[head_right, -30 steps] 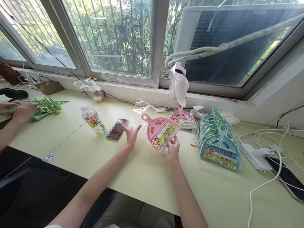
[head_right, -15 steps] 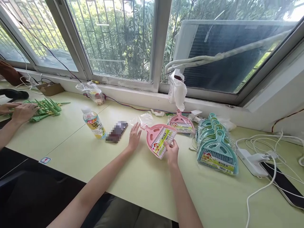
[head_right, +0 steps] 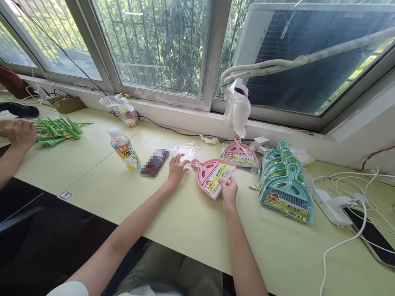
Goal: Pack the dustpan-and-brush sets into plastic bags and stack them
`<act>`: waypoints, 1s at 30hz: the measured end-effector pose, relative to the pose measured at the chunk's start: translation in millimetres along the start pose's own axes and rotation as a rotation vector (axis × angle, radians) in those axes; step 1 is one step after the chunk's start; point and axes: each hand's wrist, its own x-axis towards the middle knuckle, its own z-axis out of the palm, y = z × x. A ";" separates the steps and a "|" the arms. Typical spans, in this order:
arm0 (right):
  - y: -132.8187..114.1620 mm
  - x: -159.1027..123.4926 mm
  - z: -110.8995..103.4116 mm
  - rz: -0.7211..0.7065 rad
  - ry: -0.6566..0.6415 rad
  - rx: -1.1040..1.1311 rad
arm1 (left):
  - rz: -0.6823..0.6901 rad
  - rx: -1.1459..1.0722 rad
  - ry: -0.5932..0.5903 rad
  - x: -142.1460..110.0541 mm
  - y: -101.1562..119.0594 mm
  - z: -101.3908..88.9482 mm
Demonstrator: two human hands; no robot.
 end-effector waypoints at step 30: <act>-6.1 -13.4 10.3 -0.084 0.076 0.104 | 0.248 -0.025 -0.050 -10.4 17.8 3.7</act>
